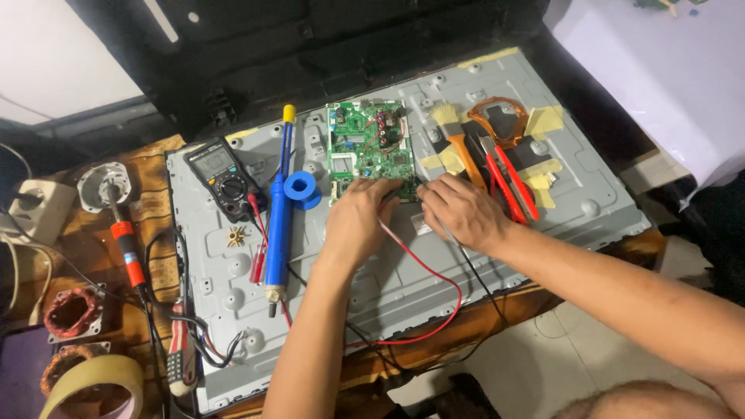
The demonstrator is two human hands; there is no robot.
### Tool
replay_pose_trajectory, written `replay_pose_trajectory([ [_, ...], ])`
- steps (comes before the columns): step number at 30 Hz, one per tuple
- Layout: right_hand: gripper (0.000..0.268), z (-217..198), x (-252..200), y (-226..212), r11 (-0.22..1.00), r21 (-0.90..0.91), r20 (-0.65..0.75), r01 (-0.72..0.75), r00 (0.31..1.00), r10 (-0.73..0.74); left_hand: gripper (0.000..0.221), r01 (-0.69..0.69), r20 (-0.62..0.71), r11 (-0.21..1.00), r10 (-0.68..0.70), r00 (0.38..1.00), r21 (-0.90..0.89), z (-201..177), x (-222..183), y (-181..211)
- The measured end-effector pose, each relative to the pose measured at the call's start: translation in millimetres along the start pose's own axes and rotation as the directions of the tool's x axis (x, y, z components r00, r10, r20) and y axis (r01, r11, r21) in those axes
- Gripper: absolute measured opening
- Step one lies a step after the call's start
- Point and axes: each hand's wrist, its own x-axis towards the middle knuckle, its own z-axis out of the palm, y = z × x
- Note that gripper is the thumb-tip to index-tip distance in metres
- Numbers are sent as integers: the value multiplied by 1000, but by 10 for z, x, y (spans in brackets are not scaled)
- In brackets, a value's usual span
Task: Diagnosing and cleaning a television circuit board using a multimeter and a brush
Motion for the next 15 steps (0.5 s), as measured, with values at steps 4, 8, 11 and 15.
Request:
replay_pose_trajectory([
  [4,13,-28,22,3,1000,22,-1,-3,1000,3,26,2,7,1000,-2,1000,-16,-37,9,38],
  [8,11,-50,43,5,1000,17,4,-5,1000,5,25,-2,12,1000,2,1000,-13,-33,17,31],
  [11,12,-10,13,6,1000,18,11,-3,1000,3,25,-4,3,1000,4,1000,-4,0,12,-3],
  [15,13,12,10,5,1000,11,25,-3,1000,3,26,6,13,1000,-6,1000,23,6,13,-5],
])
